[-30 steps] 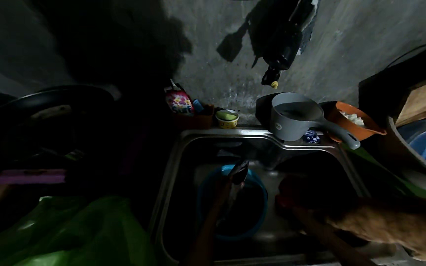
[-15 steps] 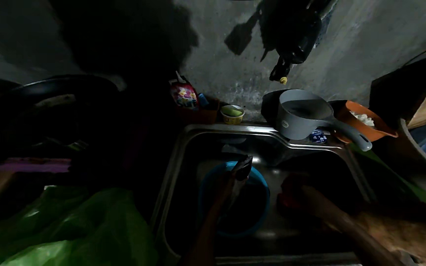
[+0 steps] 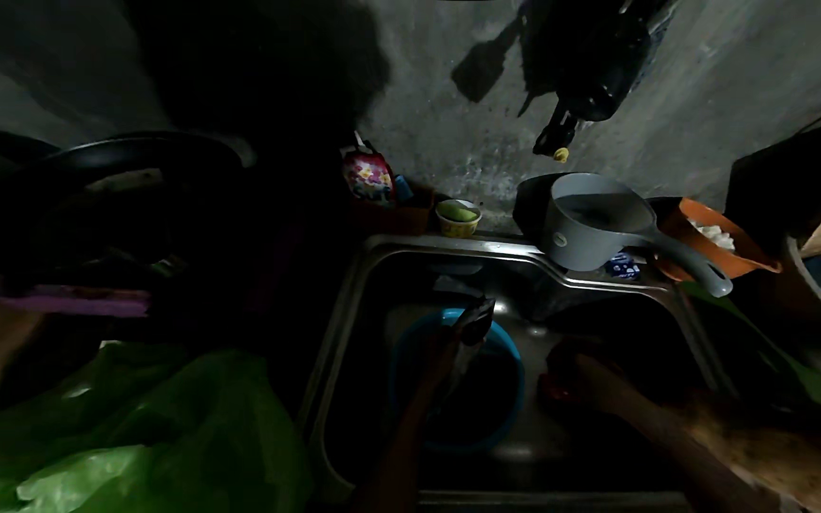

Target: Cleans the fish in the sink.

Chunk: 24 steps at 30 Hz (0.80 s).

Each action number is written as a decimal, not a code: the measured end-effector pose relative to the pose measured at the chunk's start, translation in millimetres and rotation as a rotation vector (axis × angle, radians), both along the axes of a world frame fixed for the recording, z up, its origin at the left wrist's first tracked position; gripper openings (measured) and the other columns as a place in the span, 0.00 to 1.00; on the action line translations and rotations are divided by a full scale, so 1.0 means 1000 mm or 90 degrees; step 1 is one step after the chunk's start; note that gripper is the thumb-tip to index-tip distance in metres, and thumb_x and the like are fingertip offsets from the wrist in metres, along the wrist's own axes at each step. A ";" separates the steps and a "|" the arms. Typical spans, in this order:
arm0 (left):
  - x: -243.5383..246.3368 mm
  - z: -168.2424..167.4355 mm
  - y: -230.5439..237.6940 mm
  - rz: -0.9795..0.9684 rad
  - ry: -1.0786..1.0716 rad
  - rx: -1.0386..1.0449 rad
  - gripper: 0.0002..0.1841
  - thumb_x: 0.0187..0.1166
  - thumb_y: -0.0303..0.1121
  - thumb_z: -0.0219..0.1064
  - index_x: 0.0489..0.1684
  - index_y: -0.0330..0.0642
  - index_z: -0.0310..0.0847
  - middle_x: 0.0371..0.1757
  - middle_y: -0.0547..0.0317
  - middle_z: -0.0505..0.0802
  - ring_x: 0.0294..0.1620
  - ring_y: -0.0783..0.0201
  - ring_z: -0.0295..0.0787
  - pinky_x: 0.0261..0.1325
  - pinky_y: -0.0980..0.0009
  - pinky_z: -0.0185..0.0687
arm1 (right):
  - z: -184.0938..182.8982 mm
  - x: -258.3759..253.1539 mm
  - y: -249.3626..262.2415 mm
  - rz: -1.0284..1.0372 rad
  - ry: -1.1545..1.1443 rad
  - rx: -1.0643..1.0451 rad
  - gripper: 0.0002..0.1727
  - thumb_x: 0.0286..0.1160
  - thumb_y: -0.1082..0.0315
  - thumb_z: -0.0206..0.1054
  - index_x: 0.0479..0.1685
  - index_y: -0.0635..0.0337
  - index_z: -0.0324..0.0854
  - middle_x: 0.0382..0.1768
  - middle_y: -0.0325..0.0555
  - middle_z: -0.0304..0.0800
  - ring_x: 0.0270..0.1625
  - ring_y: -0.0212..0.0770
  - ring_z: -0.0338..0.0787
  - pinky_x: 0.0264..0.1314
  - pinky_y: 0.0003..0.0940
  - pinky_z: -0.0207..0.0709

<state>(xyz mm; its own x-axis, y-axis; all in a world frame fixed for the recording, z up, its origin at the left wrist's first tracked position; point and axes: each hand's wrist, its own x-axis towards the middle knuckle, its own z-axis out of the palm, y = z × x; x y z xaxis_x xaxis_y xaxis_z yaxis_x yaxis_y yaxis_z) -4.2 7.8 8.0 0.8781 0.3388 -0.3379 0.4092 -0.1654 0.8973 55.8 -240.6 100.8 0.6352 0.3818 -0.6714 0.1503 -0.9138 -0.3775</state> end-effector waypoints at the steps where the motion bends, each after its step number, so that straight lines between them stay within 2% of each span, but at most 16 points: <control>1: 0.000 0.000 0.000 0.001 0.002 -0.004 0.20 0.92 0.40 0.55 0.55 0.29 0.83 0.42 0.42 0.87 0.39 0.55 0.82 0.48 0.56 0.80 | -0.015 0.003 -0.003 0.009 0.003 -0.007 0.18 0.90 0.62 0.58 0.63 0.67 0.82 0.56 0.62 0.88 0.61 0.56 0.88 0.67 0.55 0.78; 3: 0.001 0.001 0.000 0.010 -0.005 -0.006 0.18 0.92 0.39 0.56 0.53 0.28 0.83 0.41 0.43 0.87 0.38 0.57 0.81 0.48 0.58 0.80 | -0.044 0.010 -0.009 0.036 0.005 -0.036 0.19 0.88 0.62 0.59 0.63 0.69 0.82 0.58 0.66 0.87 0.63 0.60 0.87 0.70 0.58 0.76; 5: 0.001 0.001 -0.002 0.021 -0.017 -0.012 0.17 0.91 0.36 0.57 0.53 0.28 0.84 0.40 0.46 0.87 0.37 0.61 0.80 0.48 0.62 0.79 | -0.063 0.014 -0.012 0.070 0.029 -0.094 0.21 0.88 0.62 0.61 0.68 0.70 0.79 0.63 0.68 0.85 0.67 0.63 0.85 0.73 0.60 0.74; 7: -0.001 0.002 -0.002 0.015 -0.002 -0.016 0.18 0.92 0.38 0.56 0.54 0.29 0.83 0.41 0.45 0.86 0.38 0.59 0.79 0.47 0.60 0.78 | -0.083 0.017 -0.018 0.113 0.077 -0.130 0.24 0.83 0.64 0.65 0.72 0.72 0.76 0.64 0.72 0.83 0.64 0.65 0.86 0.69 0.61 0.77; 8: -0.001 0.003 -0.002 0.010 0.011 -0.019 0.18 0.92 0.39 0.56 0.56 0.29 0.82 0.43 0.43 0.87 0.39 0.57 0.80 0.49 0.58 0.78 | -0.087 0.017 -0.023 0.143 0.110 -0.121 0.27 0.81 0.65 0.67 0.74 0.75 0.73 0.67 0.75 0.80 0.68 0.68 0.83 0.70 0.62 0.75; 10: 0.001 0.004 -0.002 0.006 0.024 -0.022 0.18 0.92 0.39 0.57 0.56 0.29 0.82 0.45 0.41 0.87 0.41 0.54 0.81 0.51 0.55 0.79 | -0.057 0.004 -0.022 0.180 0.157 -0.121 0.29 0.88 0.67 0.59 0.81 0.78 0.64 0.76 0.79 0.72 0.77 0.71 0.75 0.78 0.61 0.69; 11: 0.002 0.003 -0.002 0.002 0.025 -0.019 0.18 0.92 0.39 0.57 0.56 0.29 0.82 0.45 0.40 0.87 0.42 0.53 0.82 0.51 0.55 0.79 | -0.033 -0.009 -0.011 0.112 0.154 -0.165 0.28 0.93 0.66 0.53 0.87 0.73 0.59 0.84 0.73 0.64 0.85 0.66 0.67 0.87 0.56 0.57; 12: 0.003 0.002 -0.002 0.001 0.022 -0.014 0.18 0.91 0.38 0.58 0.55 0.29 0.83 0.43 0.41 0.87 0.40 0.54 0.81 0.49 0.56 0.79 | -0.035 -0.013 -0.012 0.075 0.097 -0.161 0.28 0.95 0.62 0.51 0.86 0.70 0.62 0.83 0.70 0.66 0.85 0.63 0.68 0.87 0.53 0.56; 13: 0.004 0.002 -0.001 0.000 0.020 -0.007 0.17 0.91 0.38 0.58 0.53 0.29 0.83 0.42 0.43 0.87 0.39 0.55 0.80 0.48 0.57 0.79 | -0.070 -0.004 -0.032 0.095 -0.039 -0.081 0.28 0.91 0.56 0.56 0.75 0.72 0.75 0.69 0.73 0.81 0.71 0.65 0.82 0.75 0.57 0.72; 14: 0.004 0.001 0.000 -0.002 0.016 0.001 0.17 0.91 0.38 0.58 0.53 0.29 0.84 0.41 0.43 0.87 0.38 0.55 0.81 0.48 0.57 0.79 | -0.123 0.012 -0.057 0.112 -0.219 0.030 0.29 0.82 0.50 0.61 0.58 0.72 0.85 0.49 0.73 0.90 0.51 0.67 0.91 0.51 0.61 0.85; 15: 0.003 0.001 -0.001 -0.003 0.015 0.001 0.18 0.91 0.39 0.57 0.54 0.30 0.84 0.42 0.43 0.87 0.39 0.55 0.81 0.48 0.57 0.79 | -0.136 0.029 -0.061 0.077 -0.187 -0.020 0.30 0.84 0.49 0.61 0.64 0.72 0.83 0.56 0.74 0.88 0.59 0.70 0.88 0.61 0.65 0.80; 16: 0.001 0.001 -0.001 -0.007 0.016 0.001 0.18 0.92 0.40 0.57 0.56 0.30 0.83 0.43 0.42 0.88 0.40 0.54 0.82 0.49 0.56 0.79 | -0.132 0.042 -0.055 0.017 -0.112 -0.107 0.31 0.86 0.51 0.61 0.72 0.72 0.78 0.68 0.75 0.81 0.73 0.70 0.80 0.76 0.66 0.70; 18: -0.002 0.006 -0.004 -0.021 0.028 0.000 0.19 0.92 0.40 0.55 0.57 0.30 0.82 0.46 0.41 0.88 0.42 0.52 0.83 0.50 0.54 0.80 | -0.133 0.059 -0.048 -0.078 -0.050 -0.205 0.30 0.89 0.58 0.59 0.81 0.73 0.68 0.82 0.71 0.69 0.86 0.67 0.66 0.89 0.60 0.56; 20: 0.001 0.008 -0.006 -0.016 0.028 0.004 0.18 0.92 0.40 0.57 0.55 0.30 0.83 0.45 0.41 0.88 0.42 0.53 0.82 0.50 0.54 0.79 | -0.124 0.067 -0.046 -0.095 -0.051 -0.223 0.30 0.90 0.62 0.58 0.83 0.75 0.65 0.84 0.71 0.66 0.88 0.66 0.64 0.90 0.58 0.54; 22: 0.000 0.007 -0.004 -0.015 0.024 0.006 0.18 0.92 0.39 0.57 0.55 0.30 0.83 0.45 0.41 0.88 0.42 0.53 0.82 0.50 0.54 0.80 | -0.105 0.065 -0.045 -0.110 -0.040 -0.186 0.26 0.91 0.65 0.57 0.79 0.75 0.69 0.80 0.71 0.71 0.84 0.65 0.70 0.88 0.55 0.58; 24: -0.001 0.006 -0.002 -0.018 0.014 0.005 0.18 0.92 0.39 0.56 0.54 0.30 0.83 0.43 0.42 0.87 0.41 0.54 0.82 0.49 0.55 0.79 | -0.084 0.067 -0.042 -0.124 -0.005 -0.127 0.25 0.93 0.65 0.53 0.80 0.74 0.69 0.79 0.72 0.73 0.81 0.65 0.74 0.85 0.55 0.61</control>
